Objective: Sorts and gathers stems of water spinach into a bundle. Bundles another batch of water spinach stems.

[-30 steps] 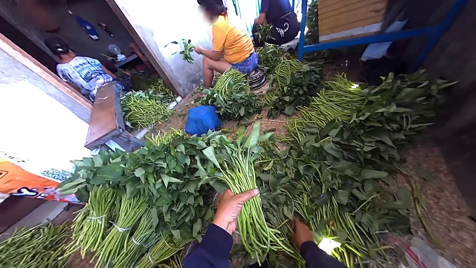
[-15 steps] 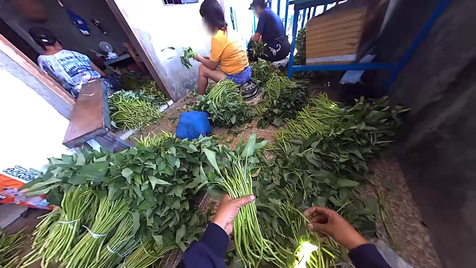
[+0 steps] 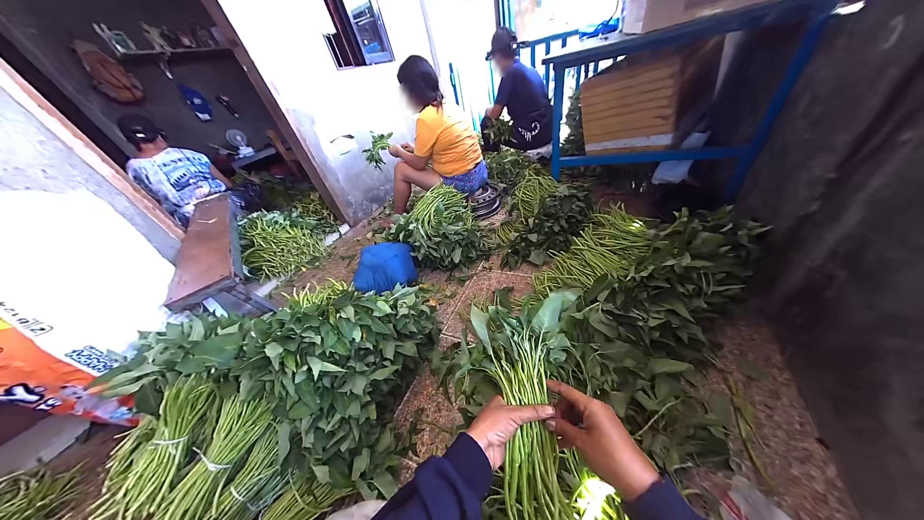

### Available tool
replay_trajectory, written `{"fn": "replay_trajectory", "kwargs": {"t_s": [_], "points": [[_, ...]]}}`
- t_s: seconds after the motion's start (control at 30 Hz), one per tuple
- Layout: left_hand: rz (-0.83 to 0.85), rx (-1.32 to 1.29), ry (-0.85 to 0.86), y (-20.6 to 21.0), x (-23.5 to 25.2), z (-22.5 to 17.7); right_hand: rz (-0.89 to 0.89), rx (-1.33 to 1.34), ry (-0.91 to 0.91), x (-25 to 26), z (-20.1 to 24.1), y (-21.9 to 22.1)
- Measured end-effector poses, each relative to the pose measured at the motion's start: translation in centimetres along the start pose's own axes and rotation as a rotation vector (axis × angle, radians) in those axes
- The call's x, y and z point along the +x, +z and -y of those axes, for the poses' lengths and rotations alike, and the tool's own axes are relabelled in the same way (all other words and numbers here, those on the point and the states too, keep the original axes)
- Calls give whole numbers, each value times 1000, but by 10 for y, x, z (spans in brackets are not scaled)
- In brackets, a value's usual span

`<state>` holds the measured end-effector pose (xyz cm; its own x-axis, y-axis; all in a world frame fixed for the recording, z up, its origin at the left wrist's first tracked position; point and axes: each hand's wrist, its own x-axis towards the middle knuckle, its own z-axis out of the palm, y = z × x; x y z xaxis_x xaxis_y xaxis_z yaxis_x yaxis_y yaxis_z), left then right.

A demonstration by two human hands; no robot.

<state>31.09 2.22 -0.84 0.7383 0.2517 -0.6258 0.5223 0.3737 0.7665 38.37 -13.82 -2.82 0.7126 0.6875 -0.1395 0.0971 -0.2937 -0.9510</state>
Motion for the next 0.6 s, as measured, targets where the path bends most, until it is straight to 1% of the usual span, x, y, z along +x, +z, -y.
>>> {"fn": "replay_trajectory", "kwargs": {"t_s": [0.07, 0.1, 0.13, 0.17, 0.2, 0.23, 0.27, 0.37, 0.4, 0.53, 0.6], "points": [[27, -29, 21, 11, 0, -1, -31, 10, -56, -5, -2, -11], [35, -54, 41, 17, 1, -5, -85, 52, -112, -6, -6, -17], [38, -89, 60, 24, 0, -9, -173, 130, -166, -8, -11, -22], [34, -134, 74, 30, -1, -12, -273, 219, -180, -10, -15, -25], [19, -174, 85, 35, -2, -17, -355, 271, -143, -13, -19, -29], [1, -202, 96, 40, -2, -22, -375, 276, -79, -15, -24, -33], [-18, -221, 109, 44, -2, -28, -311, 236, -12, -18, -27, -37], [-92, -262, 144, 57, -6, -40, 136, 47, 86, -22, -20, -41], [-116, -281, 155, 59, -11, -43, 220, 57, 81, -20, -16, -38], [-213, -366, 222, 50, -50, -58, 336, 368, -109, -13, 1, -14], [-256, -370, 281, 35, -70, -62, 410, 445, -159, -9, 18, 2]]}}
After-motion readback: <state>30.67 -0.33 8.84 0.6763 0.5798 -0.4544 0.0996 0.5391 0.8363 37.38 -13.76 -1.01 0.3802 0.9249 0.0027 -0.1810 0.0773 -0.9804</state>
